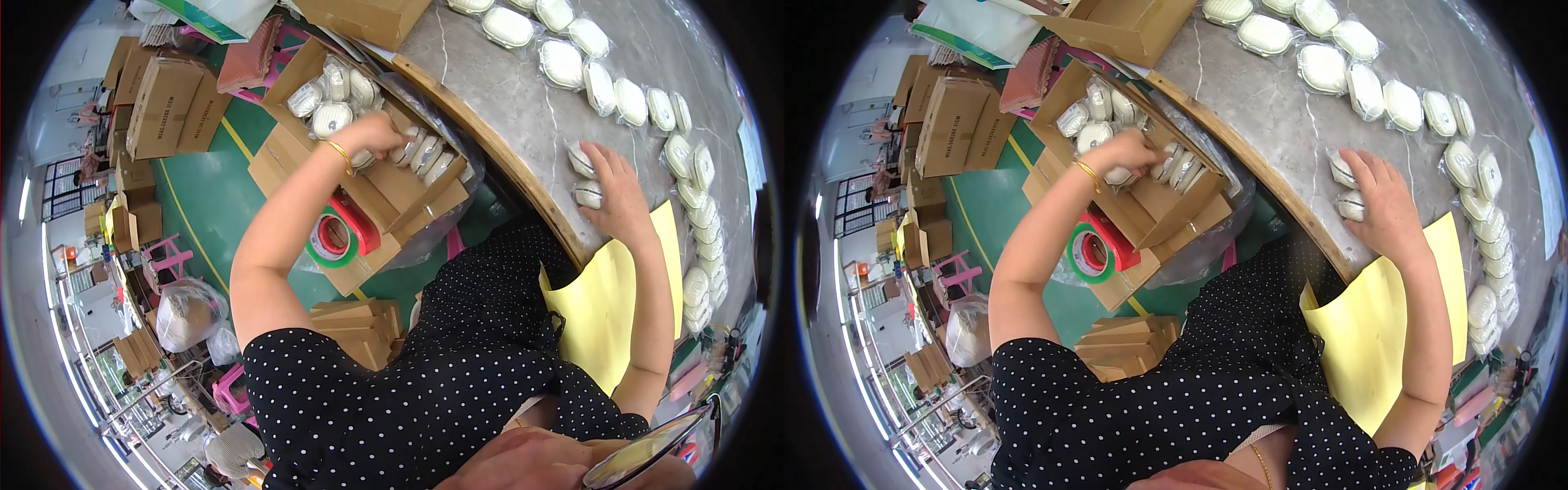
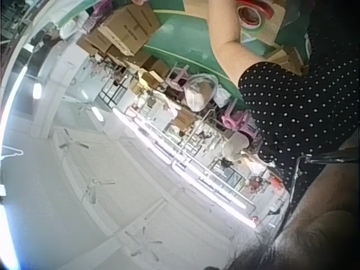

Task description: Applying labels to small product containers and organizing them into boxes at a workstation.

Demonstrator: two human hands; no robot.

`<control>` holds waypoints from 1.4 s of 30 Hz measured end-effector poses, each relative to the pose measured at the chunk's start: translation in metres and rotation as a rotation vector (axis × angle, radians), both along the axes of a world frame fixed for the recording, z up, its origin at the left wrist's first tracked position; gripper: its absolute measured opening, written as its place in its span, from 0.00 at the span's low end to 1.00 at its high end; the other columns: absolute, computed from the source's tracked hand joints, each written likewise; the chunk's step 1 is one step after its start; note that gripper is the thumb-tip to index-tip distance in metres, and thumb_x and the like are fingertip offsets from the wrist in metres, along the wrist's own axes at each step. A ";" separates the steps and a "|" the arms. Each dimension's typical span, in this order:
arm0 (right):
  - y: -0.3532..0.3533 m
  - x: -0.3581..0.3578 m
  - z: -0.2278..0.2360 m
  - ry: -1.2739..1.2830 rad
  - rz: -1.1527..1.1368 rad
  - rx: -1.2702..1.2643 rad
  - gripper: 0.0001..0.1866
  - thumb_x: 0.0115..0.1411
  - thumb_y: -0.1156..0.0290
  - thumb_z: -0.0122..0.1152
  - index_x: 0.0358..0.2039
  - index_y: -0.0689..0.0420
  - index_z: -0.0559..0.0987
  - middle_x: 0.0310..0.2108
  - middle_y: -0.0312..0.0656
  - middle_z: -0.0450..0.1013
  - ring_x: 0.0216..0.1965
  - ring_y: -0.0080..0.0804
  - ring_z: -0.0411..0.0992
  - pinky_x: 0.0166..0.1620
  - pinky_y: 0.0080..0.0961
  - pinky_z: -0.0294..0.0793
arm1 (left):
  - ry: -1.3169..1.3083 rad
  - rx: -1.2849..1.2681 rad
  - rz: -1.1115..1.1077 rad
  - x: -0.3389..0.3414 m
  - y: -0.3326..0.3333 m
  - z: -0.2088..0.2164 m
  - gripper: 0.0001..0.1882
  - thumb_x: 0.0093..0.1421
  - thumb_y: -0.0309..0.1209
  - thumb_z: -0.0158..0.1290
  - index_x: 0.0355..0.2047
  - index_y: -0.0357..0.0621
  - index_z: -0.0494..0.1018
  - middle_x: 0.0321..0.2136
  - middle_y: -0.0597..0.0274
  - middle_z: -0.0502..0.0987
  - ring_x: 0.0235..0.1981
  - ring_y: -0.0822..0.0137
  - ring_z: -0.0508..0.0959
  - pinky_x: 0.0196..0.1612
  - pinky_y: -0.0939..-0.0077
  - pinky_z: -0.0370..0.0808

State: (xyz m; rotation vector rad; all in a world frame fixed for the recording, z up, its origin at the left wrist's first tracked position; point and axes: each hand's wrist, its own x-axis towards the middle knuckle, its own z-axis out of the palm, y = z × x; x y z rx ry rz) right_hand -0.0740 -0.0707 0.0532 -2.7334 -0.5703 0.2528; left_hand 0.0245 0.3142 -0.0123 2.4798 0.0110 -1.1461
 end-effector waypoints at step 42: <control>0.013 0.006 0.003 0.044 -0.024 0.022 0.46 0.32 0.80 0.68 0.56 0.52 0.60 0.53 0.49 0.60 0.53 0.49 0.59 0.56 0.38 0.59 | -0.356 0.519 -0.224 0.089 0.062 -0.112 0.30 0.54 0.50 0.45 0.52 0.43 0.66 0.52 0.48 0.67 0.51 0.56 0.70 0.49 0.67 0.70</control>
